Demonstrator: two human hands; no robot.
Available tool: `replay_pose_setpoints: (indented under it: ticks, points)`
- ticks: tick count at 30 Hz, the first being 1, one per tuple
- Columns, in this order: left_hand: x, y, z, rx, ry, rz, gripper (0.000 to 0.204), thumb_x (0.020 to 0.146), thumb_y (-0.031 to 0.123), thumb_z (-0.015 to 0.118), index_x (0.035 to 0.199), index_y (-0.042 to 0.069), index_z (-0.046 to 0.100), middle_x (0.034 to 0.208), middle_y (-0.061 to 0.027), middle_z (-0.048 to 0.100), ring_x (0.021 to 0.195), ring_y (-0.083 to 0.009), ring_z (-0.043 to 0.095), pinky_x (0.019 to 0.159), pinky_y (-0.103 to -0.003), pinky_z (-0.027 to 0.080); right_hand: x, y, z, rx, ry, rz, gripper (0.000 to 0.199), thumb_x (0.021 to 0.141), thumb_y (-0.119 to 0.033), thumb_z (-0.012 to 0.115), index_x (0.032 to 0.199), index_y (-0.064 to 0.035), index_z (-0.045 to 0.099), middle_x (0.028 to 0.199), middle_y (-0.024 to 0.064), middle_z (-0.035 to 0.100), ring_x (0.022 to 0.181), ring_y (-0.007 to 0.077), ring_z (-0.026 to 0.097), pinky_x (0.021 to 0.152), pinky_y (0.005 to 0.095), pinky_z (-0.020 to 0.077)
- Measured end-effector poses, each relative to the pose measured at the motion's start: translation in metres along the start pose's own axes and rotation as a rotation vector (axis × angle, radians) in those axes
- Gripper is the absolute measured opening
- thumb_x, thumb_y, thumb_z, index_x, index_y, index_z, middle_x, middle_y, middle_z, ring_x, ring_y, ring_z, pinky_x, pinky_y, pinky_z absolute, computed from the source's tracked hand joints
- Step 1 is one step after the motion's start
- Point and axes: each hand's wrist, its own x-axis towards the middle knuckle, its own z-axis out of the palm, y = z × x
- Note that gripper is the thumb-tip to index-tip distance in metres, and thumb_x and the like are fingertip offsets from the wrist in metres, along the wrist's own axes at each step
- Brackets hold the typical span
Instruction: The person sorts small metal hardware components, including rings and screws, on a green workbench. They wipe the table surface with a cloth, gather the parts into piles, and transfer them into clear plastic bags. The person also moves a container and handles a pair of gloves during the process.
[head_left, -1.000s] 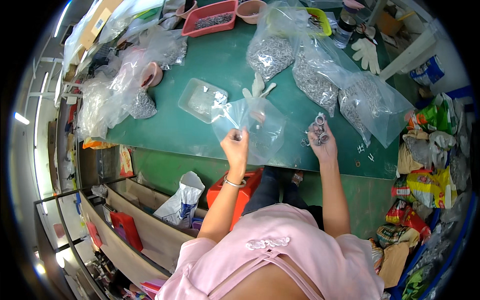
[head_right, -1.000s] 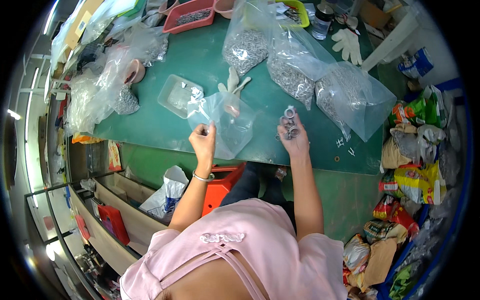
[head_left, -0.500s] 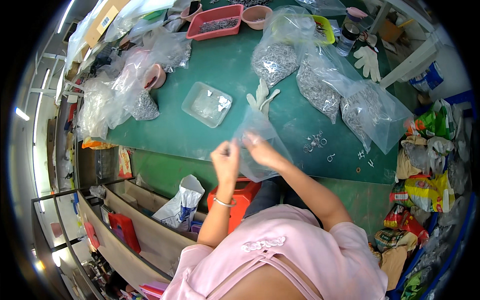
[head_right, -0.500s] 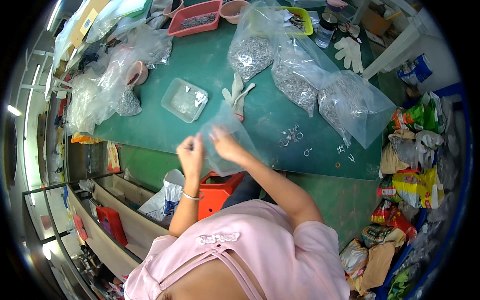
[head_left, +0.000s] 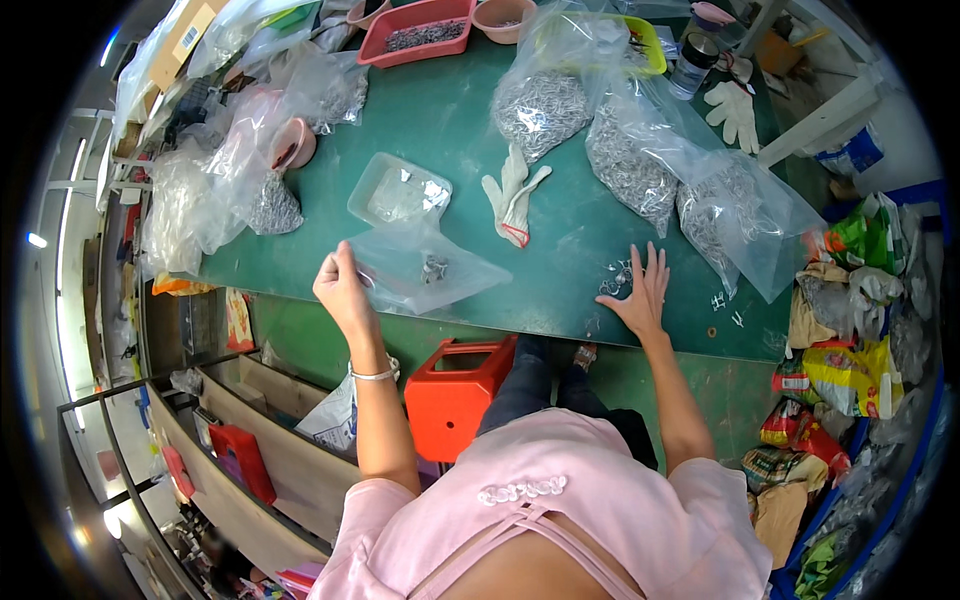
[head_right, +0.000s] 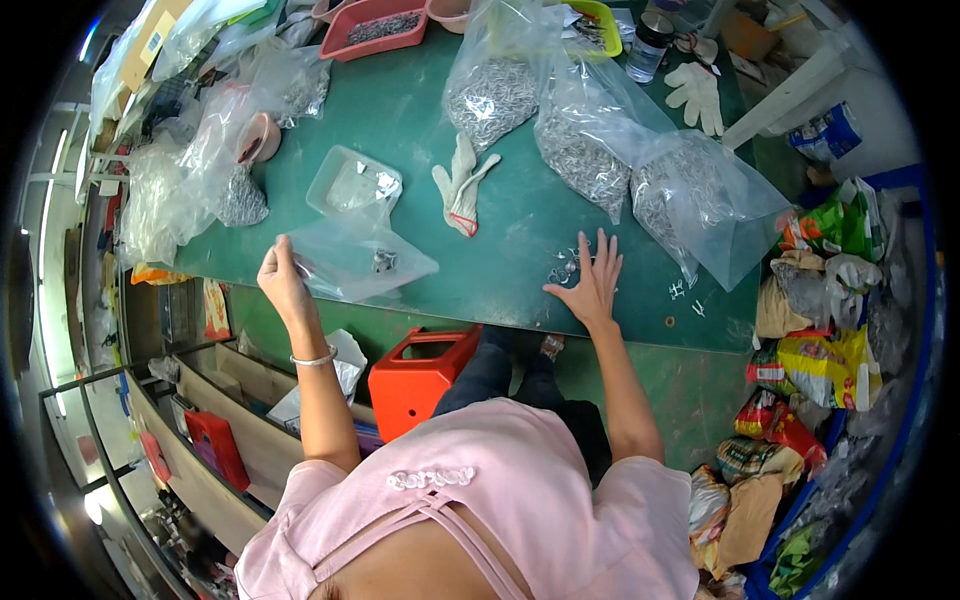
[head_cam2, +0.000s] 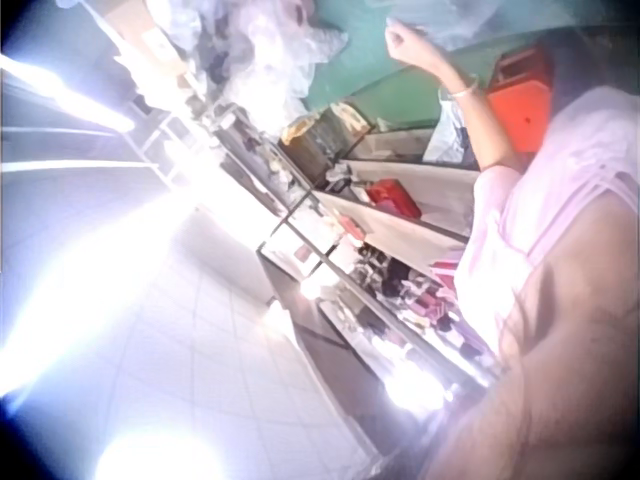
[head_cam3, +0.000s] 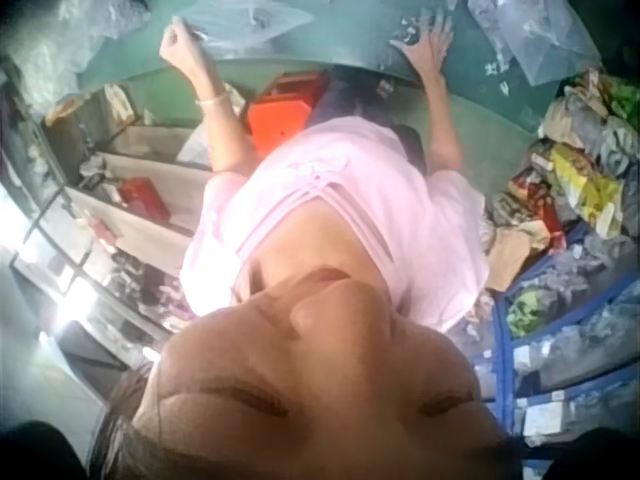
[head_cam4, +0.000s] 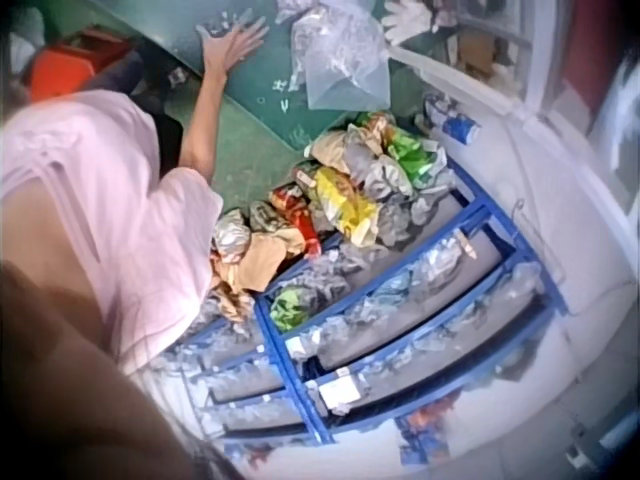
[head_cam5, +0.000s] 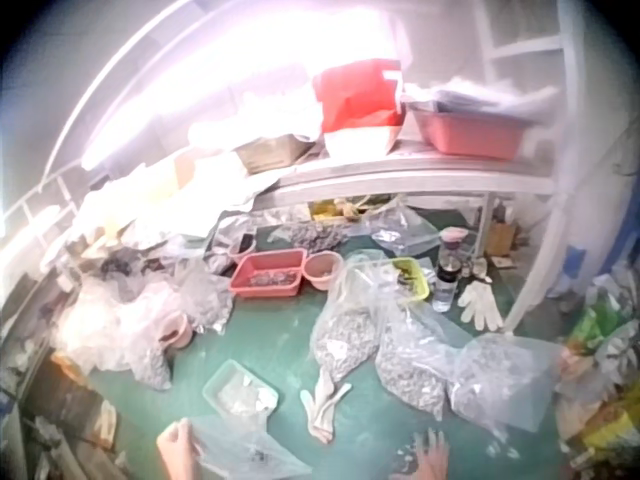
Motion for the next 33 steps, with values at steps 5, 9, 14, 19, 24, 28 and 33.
replay_pose_setpoints:
  ticks: [5, 9, 14, 19, 24, 28, 33]
  points:
    - [-0.012, -0.029, -0.029, 0.134, 0.100, -0.042, 0.040, 0.088, 0.016, 0.055, 0.052, 0.008, 0.040, 0.047, 0.0017, 0.041, 0.042, -0.0052, 0.035, 0.042, -0.021, 0.026, 0.005, 0.006, 0.025, -0.028, 0.035, -0.238, 0.063, 0.066, -0.035, 0.074, 0.119, -0.0066, 0.051, 0.131, 0.0164, 0.038, 0.126, 0.0382, 0.029, 0.102, 0.0520, 0.0249]
    - [-0.021, -0.034, -0.063, 0.039, 0.153, -0.044, 0.038, 0.088, 0.015, 0.056, 0.054, 0.010, 0.041, 0.050, 0.0034, 0.040, 0.043, -0.0050, 0.035, 0.042, -0.020, 0.027, -0.001, 0.013, 0.042, 0.087, 0.111, -0.328, 0.030, 0.071, -0.018, 0.069, 0.095, -0.0030, 0.058, 0.105, 0.0126, 0.052, 0.102, 0.0315, 0.047, 0.086, 0.0432, 0.0385]
    - [-0.020, -0.023, -0.061, -0.104, 0.088, -0.053, 0.035, 0.088, 0.014, 0.055, 0.056, 0.010, 0.041, 0.053, 0.0045, 0.038, 0.046, -0.0047, 0.033, 0.042, -0.020, 0.027, 0.011, 0.010, 0.044, -0.009, 0.112, -0.398, 0.016, 0.073, -0.010, 0.062, 0.086, -0.0041, 0.055, 0.083, 0.0093, 0.048, 0.082, 0.0272, 0.050, 0.068, 0.0367, 0.0420]
    - [-0.034, 0.007, -0.037, -0.253, 0.046, -0.098, 0.032, 0.089, 0.012, 0.053, 0.059, 0.009, 0.042, 0.054, 0.0027, 0.040, 0.045, -0.0060, 0.035, 0.044, -0.022, 0.029, 0.018, 0.014, 0.041, -0.086, 0.036, -0.478, 0.010, 0.079, -0.004, 0.055, 0.088, -0.0017, 0.054, 0.083, 0.0112, 0.049, 0.076, 0.0286, 0.052, 0.064, 0.0376, 0.0430]
    - [-0.046, 0.014, -0.026, -0.264, 0.009, -0.149, 0.030, 0.089, 0.011, 0.052, 0.060, 0.008, 0.044, 0.054, 0.0021, 0.042, 0.045, -0.0067, 0.037, 0.045, -0.022, 0.030, 0.023, 0.007, 0.040, 0.208, 0.189, -0.119, 0.010, 0.082, -0.006, 0.053, 0.092, -0.0033, 0.054, 0.084, 0.0118, 0.049, 0.067, 0.0279, 0.052, 0.060, 0.0354, 0.0443]
    - [-0.056, 0.014, -0.012, -0.275, 0.004, -0.207, 0.028, 0.088, 0.010, 0.053, 0.061, 0.008, 0.046, 0.055, 0.0019, 0.044, 0.046, -0.0062, 0.038, 0.045, -0.021, 0.032, 0.030, 0.023, 0.042, 0.429, 0.439, 0.068, 0.012, 0.082, -0.004, 0.057, 0.092, -0.0016, 0.050, 0.070, 0.0096, 0.047, 0.057, 0.0202, 0.047, 0.051, 0.0298, 0.0399]
    - [-0.076, 0.020, 0.019, -0.266, -0.127, -0.291, 0.028, 0.088, 0.011, 0.054, 0.061, 0.009, 0.047, 0.055, 0.0041, 0.044, 0.046, -0.0039, 0.038, 0.044, -0.019, 0.030, 0.036, 0.040, 0.013, 2.396, -0.062, 1.121, 0.007, 0.089, -0.007, 0.051, 0.090, -0.0014, 0.046, 0.065, 0.0018, 0.033, 0.054, 0.0107, 0.033, 0.043, 0.0214, 0.0284]
